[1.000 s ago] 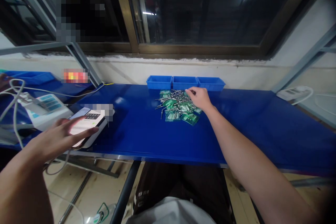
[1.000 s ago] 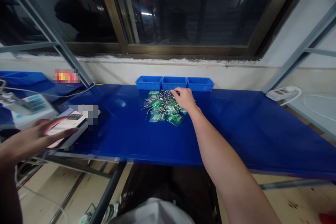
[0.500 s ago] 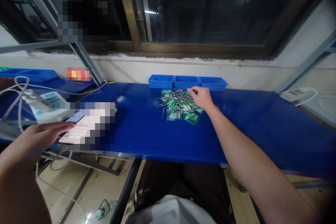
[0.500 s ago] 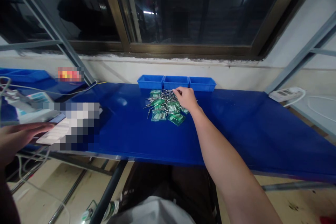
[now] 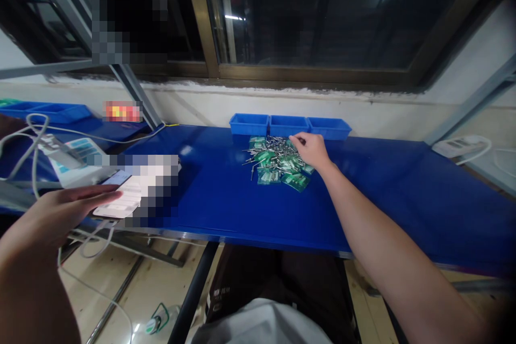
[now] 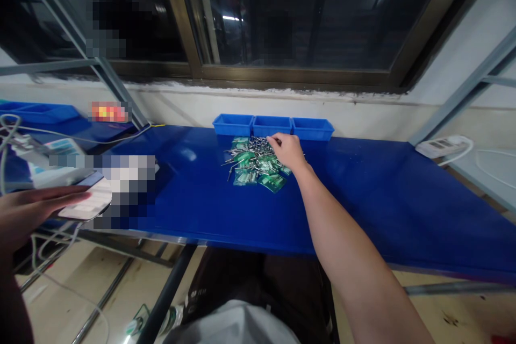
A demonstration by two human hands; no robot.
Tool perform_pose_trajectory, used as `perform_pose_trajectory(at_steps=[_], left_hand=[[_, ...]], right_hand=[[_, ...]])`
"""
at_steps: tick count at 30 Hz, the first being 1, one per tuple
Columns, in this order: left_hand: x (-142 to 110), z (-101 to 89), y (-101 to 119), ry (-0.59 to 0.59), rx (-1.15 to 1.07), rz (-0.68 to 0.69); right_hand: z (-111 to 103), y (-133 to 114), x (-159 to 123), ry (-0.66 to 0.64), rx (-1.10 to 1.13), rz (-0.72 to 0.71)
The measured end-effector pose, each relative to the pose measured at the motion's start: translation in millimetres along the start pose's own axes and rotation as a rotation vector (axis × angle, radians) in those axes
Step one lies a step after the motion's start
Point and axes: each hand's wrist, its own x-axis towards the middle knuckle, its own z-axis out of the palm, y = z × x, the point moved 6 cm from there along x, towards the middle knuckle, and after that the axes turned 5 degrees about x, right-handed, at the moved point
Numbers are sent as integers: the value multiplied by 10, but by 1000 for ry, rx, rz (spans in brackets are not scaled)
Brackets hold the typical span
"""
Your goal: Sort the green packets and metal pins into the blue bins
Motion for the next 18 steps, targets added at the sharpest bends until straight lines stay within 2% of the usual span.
perform_pose_trajectory(at_steps=[1, 5, 10, 18], left_hand=[[-7, 11, -11, -16, -47, -38], [-90, -25, 65, 42, -95, -120], [-157, -61, 211, 85, -19, -121], [-125, -68, 210, 37, 133, -179]], right_hand=[[-1, -2, -1, 1, 0, -2], [-3, -4, -3, 1, -7, -3], [-2, -10, 0, -4, -8, -10], [5, -4, -6, -4, -8, -5]])
